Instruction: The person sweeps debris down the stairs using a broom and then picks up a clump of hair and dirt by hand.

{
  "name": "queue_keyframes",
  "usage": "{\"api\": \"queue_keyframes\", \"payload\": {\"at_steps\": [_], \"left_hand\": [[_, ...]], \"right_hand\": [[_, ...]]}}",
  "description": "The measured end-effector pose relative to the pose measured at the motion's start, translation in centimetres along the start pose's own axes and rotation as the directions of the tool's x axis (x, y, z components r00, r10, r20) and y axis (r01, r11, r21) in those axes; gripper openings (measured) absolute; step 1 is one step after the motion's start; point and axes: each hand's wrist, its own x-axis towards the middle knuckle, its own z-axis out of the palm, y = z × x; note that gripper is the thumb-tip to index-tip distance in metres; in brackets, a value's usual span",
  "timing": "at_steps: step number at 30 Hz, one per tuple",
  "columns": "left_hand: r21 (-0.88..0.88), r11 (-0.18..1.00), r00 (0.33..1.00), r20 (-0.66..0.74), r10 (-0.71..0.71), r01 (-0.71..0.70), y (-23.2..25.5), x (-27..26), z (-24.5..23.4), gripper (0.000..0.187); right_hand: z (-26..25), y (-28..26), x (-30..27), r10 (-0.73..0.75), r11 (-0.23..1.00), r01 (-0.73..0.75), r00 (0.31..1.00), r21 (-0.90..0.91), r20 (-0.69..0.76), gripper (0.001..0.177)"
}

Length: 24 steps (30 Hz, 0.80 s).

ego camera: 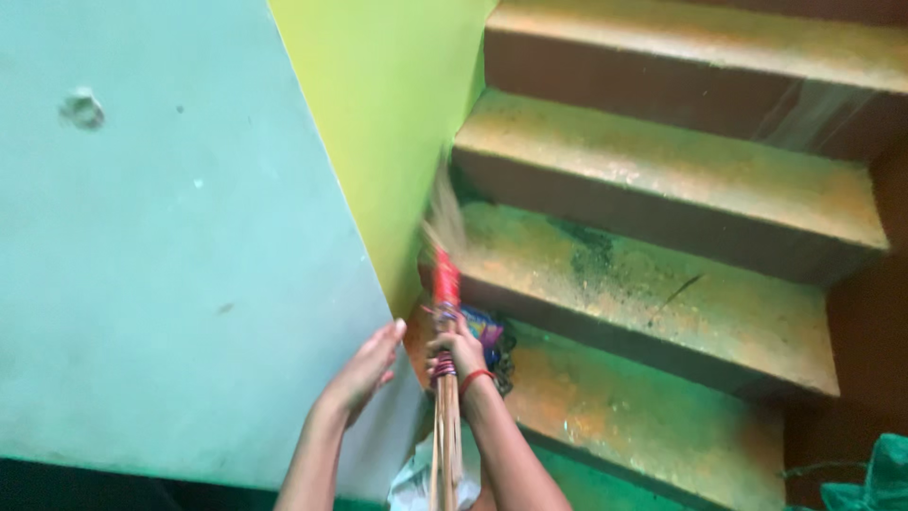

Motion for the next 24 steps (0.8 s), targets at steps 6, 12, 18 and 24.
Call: {"api": "queue_keyframes", "payload": {"at_steps": [6, 12, 18, 24], "left_hand": [[-0.175, 0.983, 0.976, 0.194, 0.094, -0.06, -0.9, 0.6, 0.7, 0.093], [-0.024, 1.0, 0.993, 0.121, 0.013, -0.01, 0.8, -0.9, 0.6, 0.092], [-0.195, 0.974, 0.977, 0.154, 0.145, -0.114, -1.0, 1.4, 1.6, 0.082], [-0.033, 0.999, 0.998, 0.055, -0.019, 0.021, -1.0, 3.3, 2.7, 0.068]], "right_hand": [[2.2, 3.2, 1.3, -0.32, 0.947, 0.319, 0.933, -0.034, -0.163, 0.066], [-2.5, -3.2, 0.8, -0.035, 0.994, 0.032, 0.999, 0.105, 0.026, 0.07], [1.6, 1.4, -1.9, -0.179, 0.961, 0.203, 0.974, 0.19, -0.137, 0.074], [-5.9, -2.7, -2.9, 0.025, 0.983, -0.027, 1.0, 0.184, 0.014, 0.077]]}}
